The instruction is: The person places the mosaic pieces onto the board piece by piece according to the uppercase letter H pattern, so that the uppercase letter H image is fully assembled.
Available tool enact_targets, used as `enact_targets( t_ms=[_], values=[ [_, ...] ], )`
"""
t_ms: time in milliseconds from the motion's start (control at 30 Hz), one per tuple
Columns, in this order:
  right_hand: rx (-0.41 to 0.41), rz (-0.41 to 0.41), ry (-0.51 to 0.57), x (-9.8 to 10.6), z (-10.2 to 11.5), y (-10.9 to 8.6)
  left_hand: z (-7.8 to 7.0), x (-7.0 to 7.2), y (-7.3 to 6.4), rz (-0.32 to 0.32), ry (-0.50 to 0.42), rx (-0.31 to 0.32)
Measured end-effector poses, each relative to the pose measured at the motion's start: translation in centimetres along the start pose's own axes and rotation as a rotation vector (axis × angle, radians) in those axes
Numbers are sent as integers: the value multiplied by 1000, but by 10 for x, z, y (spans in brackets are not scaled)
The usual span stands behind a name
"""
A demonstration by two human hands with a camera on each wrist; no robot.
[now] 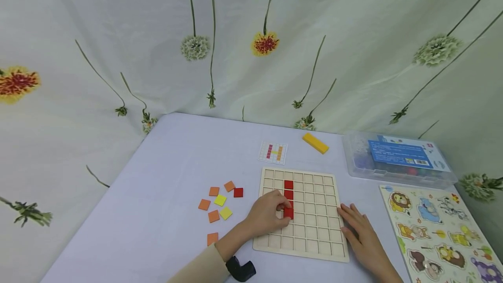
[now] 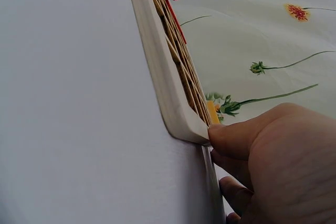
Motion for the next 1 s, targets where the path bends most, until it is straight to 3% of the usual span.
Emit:
enact_targets(
  t_ms=[300, 600, 867, 1000],
  values=[
    [5, -5, 0, 0, -2, -2, 2, -2, 1, 47, 43, 12],
    [13, -11, 3, 0, -2, -2, -1, -2, 1, 24, 85, -23],
    [30, -16, -1, 0, -2, -1, -2, -2, 0, 42, 89, 1],
    [29, -11, -6, 0, -2, -1, -7, 5, -2, 50, 94, 13]
  ],
)
Point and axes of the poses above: each hand's wrist, its own y-axis towards the middle knuckle, its own x-axis out of the back of the hand, z = x × y, the point moved 2 cm from there along y, towards the middle knuckle, and after that the axes turned 11 degrees about z, right-handed, at the moved point
